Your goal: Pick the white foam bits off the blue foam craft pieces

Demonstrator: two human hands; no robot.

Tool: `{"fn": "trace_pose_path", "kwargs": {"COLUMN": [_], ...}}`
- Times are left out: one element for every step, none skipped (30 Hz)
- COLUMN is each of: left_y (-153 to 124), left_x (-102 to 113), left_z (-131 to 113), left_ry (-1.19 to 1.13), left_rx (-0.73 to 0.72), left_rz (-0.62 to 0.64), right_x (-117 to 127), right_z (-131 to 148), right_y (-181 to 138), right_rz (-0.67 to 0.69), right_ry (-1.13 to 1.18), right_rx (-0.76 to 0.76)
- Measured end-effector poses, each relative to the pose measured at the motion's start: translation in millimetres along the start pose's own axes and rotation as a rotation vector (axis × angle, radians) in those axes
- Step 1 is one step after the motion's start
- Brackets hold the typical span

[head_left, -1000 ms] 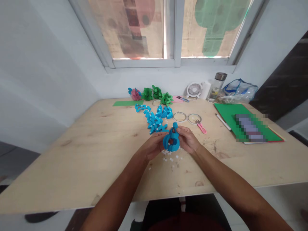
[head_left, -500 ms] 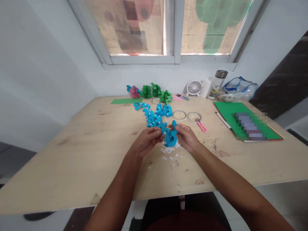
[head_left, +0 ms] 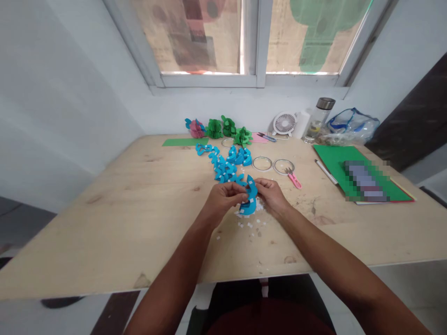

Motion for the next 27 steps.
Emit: {"fn": "trace_pose_path", "kwargs": {"left_y": [0.4,0.8,1.1,1.0,0.7,0.2,-0.4,-1.0,-1.5,-1.8,-1.9,-1.8,-1.6,-1.2,-0.8,-0.4,0.1,0.5,0.9,1.3,1.7,2.0,2.3,2.7,3.1,3.6,4.2], "left_x": [-0.2,-0.2,-0.1,0.1,0.2,0.1,0.0,-0.2,-0.4,-0.5,-0.5,-0.5,-0.7,-0.8,-0.9,-1.0,-1.2,-1.4,-1.5,-1.6,-1.8,-1.7,-1.5,-1.3,-1.2,-0.9,-0.6], "left_z": [0.4,0.5,0.0,-0.9,-2.0,-3.3,-4.6,-5.6,-6.3,-6.5,-6.2,-5.5,-4.6,-3.7,-2.9,-2.3,-2.0,-1.8,-1.7,-1.6,-1.4,-0.9,-0.2,0.8,2.0,3.4,4.8], "left_ry": [0.012,0.027,0.046,0.072,0.104,0.138,0.168,0.192,0.208,0.22,0.227,0.232,0.238,0.244,0.251,0.257,0.262,0.264,0.263,0.259,0.254,0.246,0.238,0.231,0.225,0.219,0.213], "left_rx": [-0.016,-0.035,-0.054,-0.074,-0.093,-0.108,-0.121,-0.132,-0.139,-0.143,-0.143,-0.141,-0.137,-0.133,-0.13,-0.126,-0.122,-0.119,-0.117,-0.116,-0.116,-0.117,-0.118,-0.119,-0.121,-0.125,-0.131], "left_rz": [-0.018,-0.037,-0.059,-0.082,-0.101,-0.116,-0.129,-0.138,-0.144,-0.149,-0.156,-0.162,-0.164,-0.167,-0.171,-0.174,-0.176,-0.18,-0.184,-0.187,-0.188,-0.191,-0.196,-0.198,-0.199,-0.202,-0.203], "right_x": [0.6,1.0,1.3,1.5,1.5,1.4,1.4,1.3,1.4,1.5,1.8,2.0,2.2,2.3,2.3,2.2,1.9,1.7,1.5,1.3,1.2,1.1,1.1,1.0,1.1,1.2,1.4], "right_z": [0.1,0.3,0.5,1.0,1.5,2.2,2.8,3.4,3.8,4.0,4.0,3.8,3.6,3.3,3.1,3.0,3.0,3.3,3.8,4.4,5.0,5.6,6.2,6.7,7.1,7.3,7.4], "right_y": [0.8,1.4,1.8,2.2,2.4,2.5,2.5,2.5,2.6,2.6,2.7,2.7,2.8,2.8,2.8,2.7,2.6,2.4,2.2,1.9,1.6,1.3,1.0,0.7,0.6,0.6,0.8], "right_rz": [-0.01,-0.019,-0.027,-0.034,-0.037,-0.037,-0.036,-0.033,-0.031,-0.03,-0.029,-0.029,-0.028,-0.025,-0.021,-0.016,-0.011,-0.008,-0.007,-0.008,-0.01,-0.012,-0.013,-0.012,-0.009,-0.005,0.0], "right_ry": [-0.008,-0.015,-0.022,-0.031,-0.041,-0.05,-0.06,-0.071,-0.082,-0.093,-0.103,-0.114,-0.121,-0.125,-0.127,-0.128,-0.129,-0.132,-0.137,-0.144,-0.152,-0.159,-0.163,-0.166,-0.168,-0.171,-0.174], "right_rx": [0.012,0.023,0.034,0.048,0.063,0.079,0.096,0.112,0.126,0.135,0.141,0.145,0.148,0.15,0.152,0.153,0.156,0.161,0.166,0.172,0.176,0.178,0.18,0.183,0.187,0.191,0.196]}}
Point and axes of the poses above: each hand's wrist, its own y-axis towards the middle knuckle, its own x-axis out of the back of the hand, z = x × y, the point moved 5 cm from there along y, towards the middle knuckle, and after that the axes turned 15 degrees about -z, right-handed, at the moved point
